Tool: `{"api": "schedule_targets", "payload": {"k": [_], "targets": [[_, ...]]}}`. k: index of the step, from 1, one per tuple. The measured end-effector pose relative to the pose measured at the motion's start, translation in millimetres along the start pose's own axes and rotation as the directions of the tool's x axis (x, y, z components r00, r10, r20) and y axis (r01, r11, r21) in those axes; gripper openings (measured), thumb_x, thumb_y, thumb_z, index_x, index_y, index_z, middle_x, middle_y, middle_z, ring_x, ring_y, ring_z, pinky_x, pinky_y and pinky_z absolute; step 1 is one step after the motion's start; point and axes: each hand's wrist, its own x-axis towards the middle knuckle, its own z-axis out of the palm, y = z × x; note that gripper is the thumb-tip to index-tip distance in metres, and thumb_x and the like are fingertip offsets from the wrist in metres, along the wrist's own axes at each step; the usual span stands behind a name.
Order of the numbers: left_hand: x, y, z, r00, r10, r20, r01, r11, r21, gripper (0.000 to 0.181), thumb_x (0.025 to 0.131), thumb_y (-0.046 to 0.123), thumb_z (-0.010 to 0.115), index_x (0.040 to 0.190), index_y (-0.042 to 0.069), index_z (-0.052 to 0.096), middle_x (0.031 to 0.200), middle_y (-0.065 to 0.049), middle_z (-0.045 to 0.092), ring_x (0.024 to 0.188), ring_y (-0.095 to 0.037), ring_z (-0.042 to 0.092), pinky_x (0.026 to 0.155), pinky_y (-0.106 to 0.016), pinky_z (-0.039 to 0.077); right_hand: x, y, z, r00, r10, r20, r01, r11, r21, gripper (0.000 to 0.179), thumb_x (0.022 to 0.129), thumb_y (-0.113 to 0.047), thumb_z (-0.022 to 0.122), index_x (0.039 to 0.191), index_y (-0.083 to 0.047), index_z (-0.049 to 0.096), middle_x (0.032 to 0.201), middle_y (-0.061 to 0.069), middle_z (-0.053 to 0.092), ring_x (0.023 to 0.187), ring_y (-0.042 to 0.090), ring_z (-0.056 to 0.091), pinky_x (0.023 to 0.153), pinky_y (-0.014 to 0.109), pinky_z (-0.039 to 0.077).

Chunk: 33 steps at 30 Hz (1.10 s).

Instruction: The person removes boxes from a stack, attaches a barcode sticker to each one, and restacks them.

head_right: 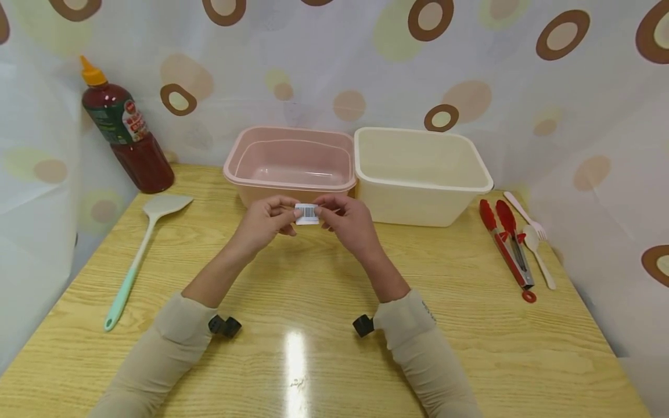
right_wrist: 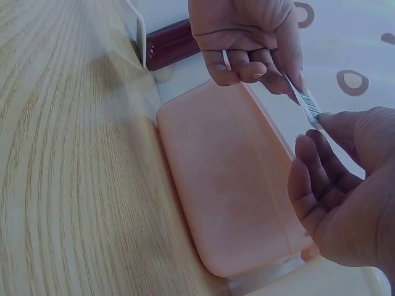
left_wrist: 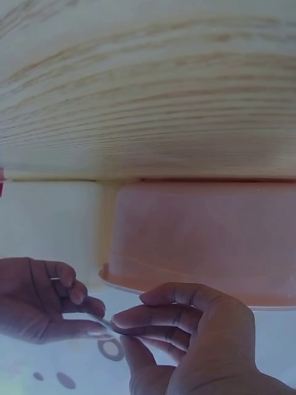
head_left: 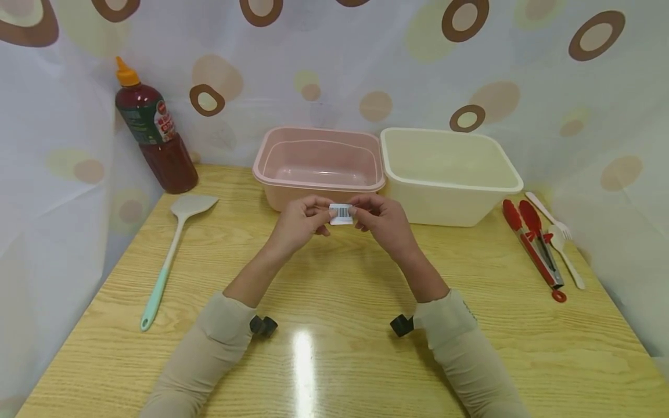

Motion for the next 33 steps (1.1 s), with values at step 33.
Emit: {"api": "schedule_targets", "payload": {"k": [33], "targets": [[0.7,-2.7,-6.0,0.995,-0.010,0.103,0.008,1.000,0.021,0.032,0.104,0.013,0.056,0.134,0.004,0.064,0.121,-0.021,0.071,0.075,-0.012,0.069,0.079,-0.030,0.059,0.6,-0.5,0.8,0.998,0.055,-0.040,-0.053,0.997,0.051,0.020,0.097,-0.015,0.067,0.109,0.000,0.070,0.090,0.004,0.065,0.067,0.012,0.058,0.063,0.022,0.053]]}}
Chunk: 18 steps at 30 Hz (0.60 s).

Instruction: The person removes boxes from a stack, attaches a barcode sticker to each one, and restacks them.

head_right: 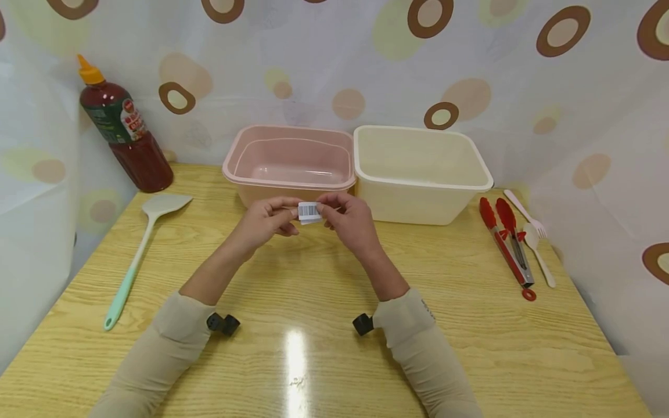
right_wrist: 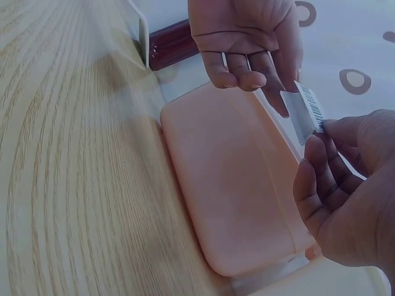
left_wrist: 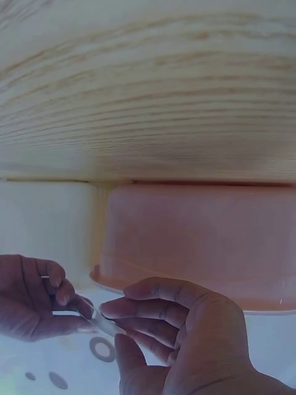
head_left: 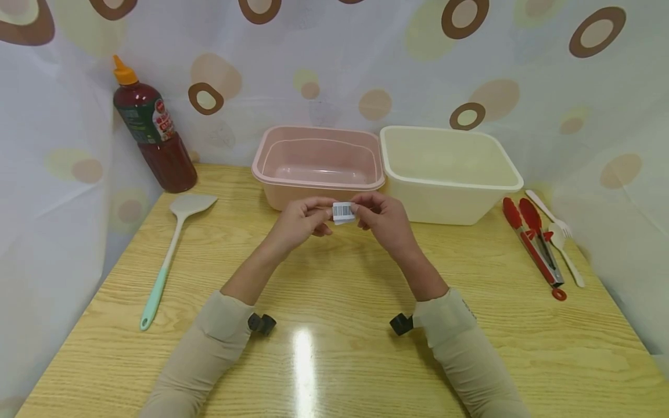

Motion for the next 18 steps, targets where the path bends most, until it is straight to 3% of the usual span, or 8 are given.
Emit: {"api": "schedule_targets", "payload": {"k": [10,14,18], "targets": [[2.0,-2.0,-0.3,0.999,-0.019,-0.026,0.020,0.998,0.051,0.024,0.101,0.012,0.061,0.121,-0.001,0.068,0.114,-0.021,0.073,0.073,-0.013,0.069,0.088,-0.050,0.058,-0.3,1.4,1.9,1.000,-0.012,0.006,0.012,1.000,-0.019,0.019,0.097,-0.016,0.068,0.108,0.000,0.071,0.090,0.006,0.066,0.069,0.012,0.059,0.064,0.025,0.054],[2.8,-2.8,0.0,0.999,-0.033,-0.029,0.035,0.998,0.058,0.023,0.101,0.011,0.062,0.118,-0.002,0.069,0.112,-0.021,0.074,0.072,-0.013,0.069,0.087,-0.049,0.059,-0.5,1.3,1.7,1.000,-0.020,0.005,0.020,0.999,-0.043,0.019,0.097,-0.017,0.068,0.107,-0.001,0.071,0.092,0.007,0.067,0.072,0.015,0.060,0.066,0.030,0.056],[3.4,-3.9,0.2,0.999,-0.044,-0.029,0.045,0.998,0.054,0.022,0.100,0.010,0.062,0.117,-0.003,0.069,0.112,-0.022,0.074,0.070,-0.012,0.068,0.077,-0.035,0.059,-1.0,0.4,1.3,1.000,-0.021,0.007,0.021,0.998,-0.052,0.018,0.097,-0.018,0.068,0.107,-0.003,0.072,0.093,0.008,0.067,0.074,0.019,0.060,0.067,0.033,0.057]]}}
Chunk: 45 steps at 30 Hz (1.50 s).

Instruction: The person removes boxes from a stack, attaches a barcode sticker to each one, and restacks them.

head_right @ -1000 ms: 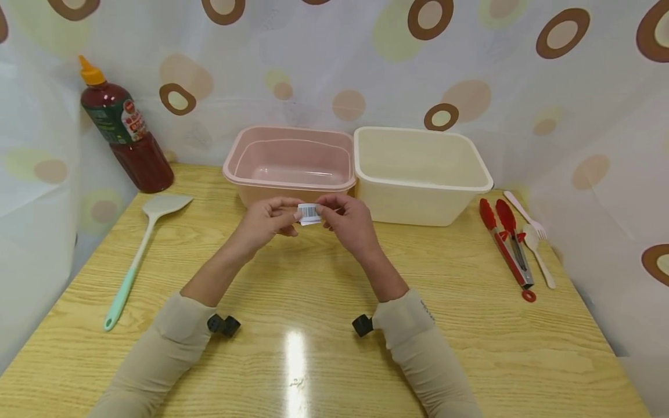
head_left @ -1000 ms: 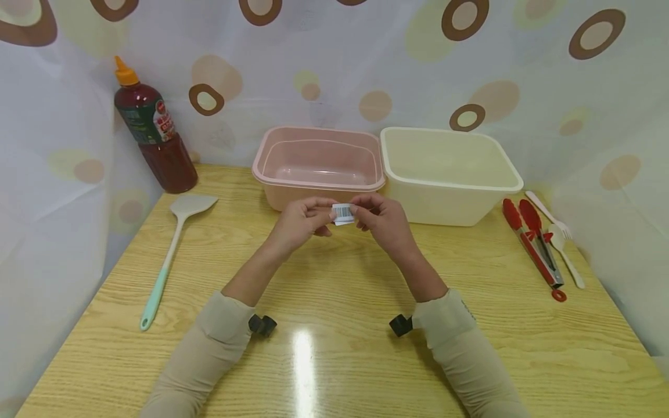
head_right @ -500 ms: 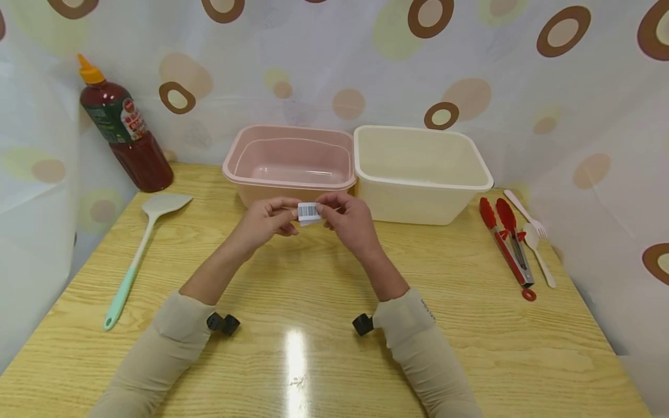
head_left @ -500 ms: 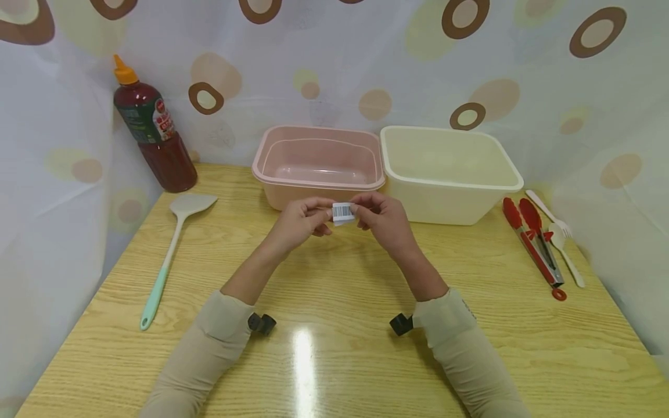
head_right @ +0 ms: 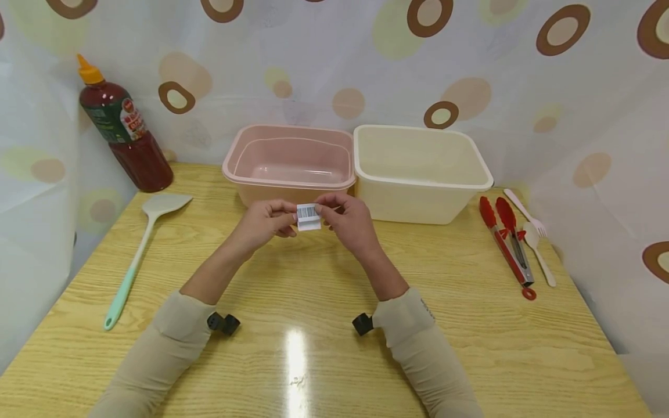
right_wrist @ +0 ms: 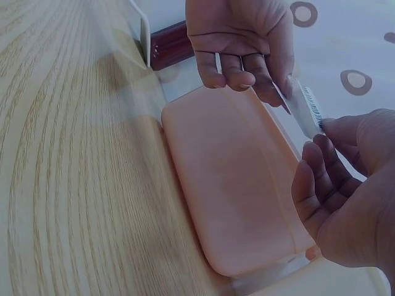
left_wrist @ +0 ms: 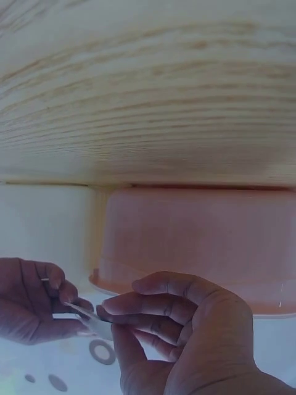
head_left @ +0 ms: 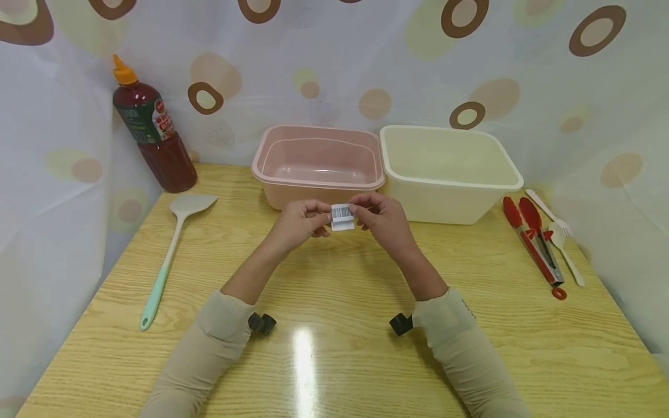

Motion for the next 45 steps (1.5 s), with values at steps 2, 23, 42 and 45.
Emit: {"api": "schedule_targets", "payload": {"k": [2,23,42,45], "targets": [[0.6,-0.3,0.5,1.000,-0.007,-0.001,0.007,1.000,-0.008,0.022,0.100,0.008,0.063,0.117,-0.004,0.069,0.113,-0.023,0.073,0.069,-0.011,0.068,0.077,-0.035,0.059,-0.2,0,0,1.000,0.001,0.001,-0.001,1.000,0.001,0.018,0.097,-0.018,0.068,0.107,-0.003,0.072,0.093,0.008,0.067,0.076,0.023,0.061,0.067,0.032,0.057],[1.9,-6.3,0.9,0.992,-0.098,0.075,0.096,0.995,0.028,0.023,0.101,0.014,0.063,0.112,-0.004,0.070,0.092,-0.012,0.070,0.068,-0.015,0.068,0.083,-0.044,0.062,1.2,1,-4,1.000,-0.008,-0.012,0.009,1.000,0.022,0.022,0.098,-0.020,0.068,0.110,-0.002,0.072,0.096,0.007,0.068,0.081,0.029,0.060,0.064,0.025,0.053],[-3.6,-7.9,-4.6,0.974,-0.150,0.169,0.118,0.976,0.183,0.022,0.101,0.020,0.063,0.107,0.002,0.073,0.090,-0.010,0.069,0.079,-0.030,0.072,0.078,-0.038,0.061,2.0,2,-6,0.999,-0.025,-0.022,0.025,0.999,0.027,0.020,0.098,-0.020,0.068,0.109,-0.004,0.072,0.088,0.007,0.064,0.078,0.027,0.060,0.065,0.029,0.055],[-2.4,-11.6,-4.8,0.969,-0.165,0.181,0.128,0.971,0.202,0.021,0.100,0.016,0.064,0.108,-0.001,0.074,0.085,-0.008,0.068,0.073,-0.025,0.072,0.081,-0.041,0.062,2.5,3,-6,0.999,-0.027,-0.020,0.028,0.999,0.031,0.020,0.098,-0.020,0.068,0.109,-0.004,0.072,0.088,0.011,0.063,0.078,0.029,0.061,0.064,0.026,0.053]]}}
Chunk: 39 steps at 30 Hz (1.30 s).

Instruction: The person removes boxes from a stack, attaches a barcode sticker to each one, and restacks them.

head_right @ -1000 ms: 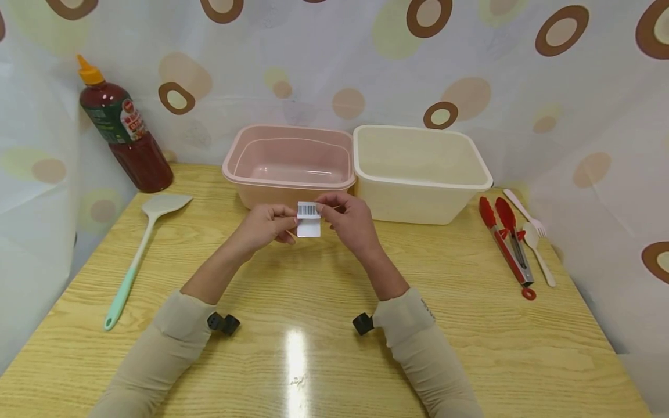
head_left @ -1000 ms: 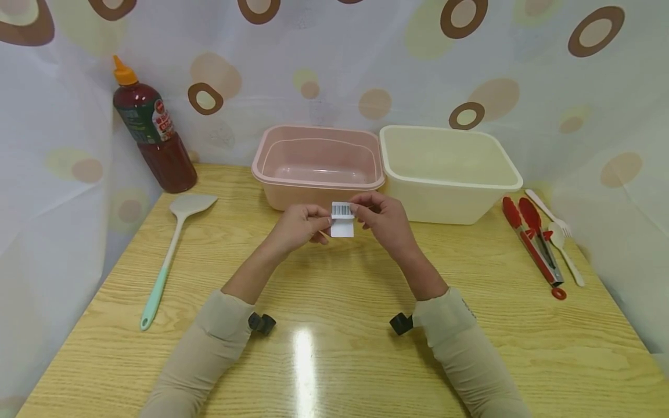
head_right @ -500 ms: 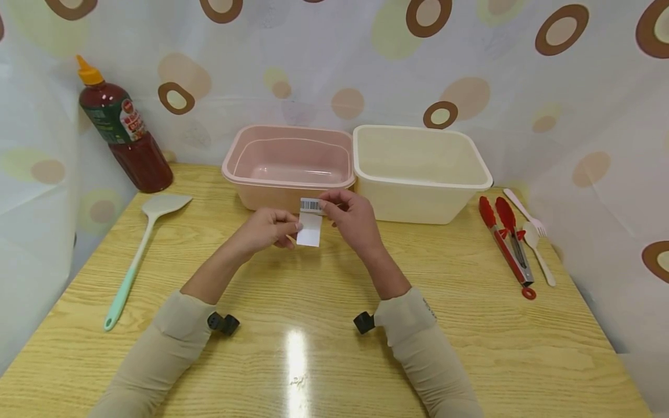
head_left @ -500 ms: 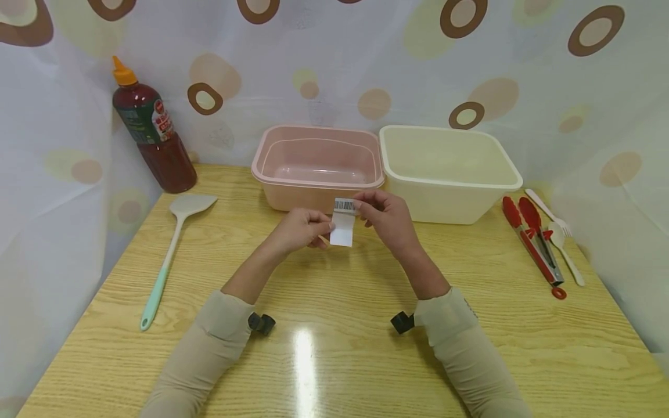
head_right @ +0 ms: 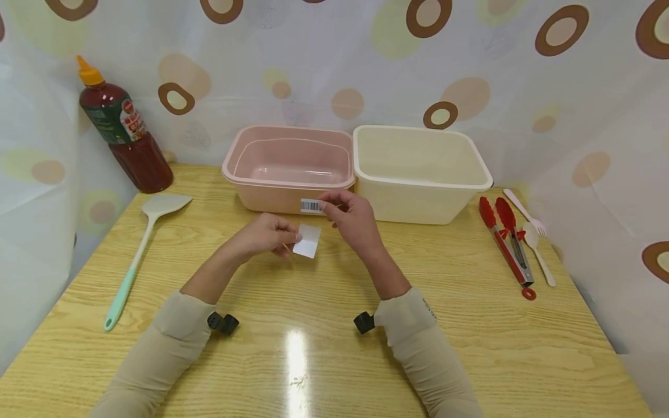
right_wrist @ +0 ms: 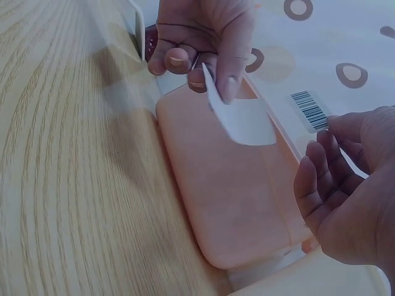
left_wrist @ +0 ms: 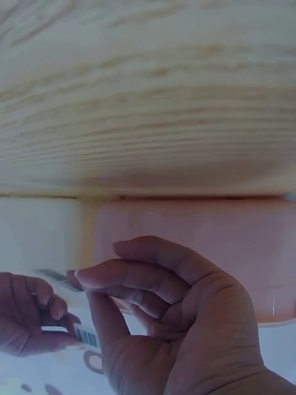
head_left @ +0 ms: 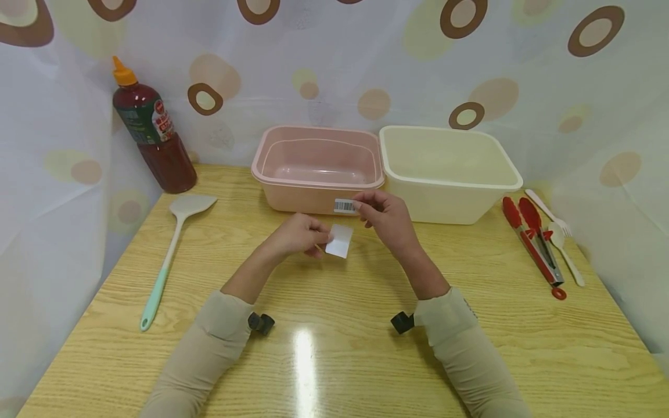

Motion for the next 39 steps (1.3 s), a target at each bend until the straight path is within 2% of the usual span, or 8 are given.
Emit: {"api": "schedule_targets", "payload": {"k": [4,11,17,20,23,27,31,39], "targets": [[0.3,-2.0,1.0,1.000,-0.013,0.018,0.012,0.999,0.030,0.023,0.099,0.013,0.064,0.113,-0.003,0.073,0.083,-0.010,0.069,0.068,-0.020,0.071,0.079,-0.040,0.063,0.6,1,0,1.000,-0.001,0.003,0.001,1.000,-0.001,0.021,0.098,-0.020,0.068,0.110,-0.004,0.072,0.089,0.013,0.063,0.079,0.031,0.060,0.064,0.024,0.052],[0.3,-2.5,2.0,0.999,-0.023,0.022,0.022,0.998,0.050,0.022,0.099,0.010,0.064,0.112,-0.005,0.073,0.083,-0.014,0.070,0.070,-0.025,0.072,0.077,-0.041,0.063,1.3,2,1,1.000,0.007,0.014,-0.007,1.000,-0.001,0.021,0.099,-0.019,0.067,0.110,-0.003,0.071,0.090,0.017,0.062,0.076,0.022,0.059,0.064,0.023,0.053],[-1.0,-1.7,3.5,1.000,0.002,0.028,-0.007,0.982,0.190,0.021,0.098,0.009,0.062,0.111,-0.003,0.074,0.096,-0.016,0.076,0.077,-0.026,0.074,0.072,-0.034,0.062,1.2,2,1,1.000,0.014,0.022,-0.014,1.000,-0.007,0.020,0.099,-0.019,0.067,0.110,-0.003,0.071,0.089,0.015,0.062,0.074,0.013,0.058,0.064,0.025,0.053],[-2.7,1.3,4.0,1.000,0.019,-0.013,-0.015,0.962,0.273,0.022,0.098,0.017,0.065,0.111,0.003,0.076,0.099,-0.012,0.076,0.078,-0.022,0.072,0.067,-0.028,0.058,1.5,3,1,1.000,0.017,0.026,-0.017,1.000,-0.012,0.020,0.099,-0.019,0.067,0.110,-0.003,0.071,0.089,0.012,0.062,0.074,0.013,0.058,0.064,0.024,0.053],[-5.0,5.5,2.4,0.996,0.061,-0.069,-0.037,0.951,0.306,0.024,0.099,0.024,0.065,0.112,0.007,0.076,0.100,-0.010,0.076,0.079,-0.020,0.071,0.066,-0.026,0.055,2.2,4,2,0.999,0.017,0.032,-0.016,1.000,-0.017,0.020,0.099,-0.019,0.067,0.110,-0.003,0.071,0.091,0.013,0.064,0.075,0.014,0.058,0.065,0.024,0.053],[-5.9,9.5,-1.2,0.979,0.121,-0.166,-0.075,0.963,0.258,0.024,0.099,0.028,0.066,0.112,0.009,0.075,0.104,-0.009,0.076,0.084,-0.027,0.074,0.067,-0.028,0.055,2.7,6,3,0.999,0.015,0.037,-0.014,1.000,-0.027,0.020,0.098,-0.020,0.067,0.110,-0.003,0.071,0.096,0.017,0.066,0.075,0.013,0.061,0.066,0.028,0.056],[-3.8,9.1,-4.1,0.958,0.145,-0.248,-0.101,0.978,0.180,0.023,0.099,0.028,0.067,0.112,0.010,0.074,0.106,-0.007,0.076,0.088,-0.032,0.074,0.068,-0.029,0.056,3.0,10,6,0.999,0.021,0.042,-0.021,1.000,-0.012,0.019,0.098,-0.018,0.067,0.109,-0.003,0.071,0.099,0.019,0.067,0.072,0.012,0.066,0.064,0.030,0.058],[2.2,4.7,-5.6,0.932,0.167,-0.323,-0.158,0.986,0.054,0.018,0.098,0.017,0.068,0.105,0.002,0.074,0.101,-0.015,0.077,0.085,-0.039,0.072,0.082,-0.051,0.060,5.6,19,19,0.999,0.044,0.020,-0.044,0.999,0.030,0.017,0.097,-0.011,0.067,0.108,0.000,0.071,0.093,0.011,0.070,0.067,0.010,0.066,0.059,0.023,0.055]]}}
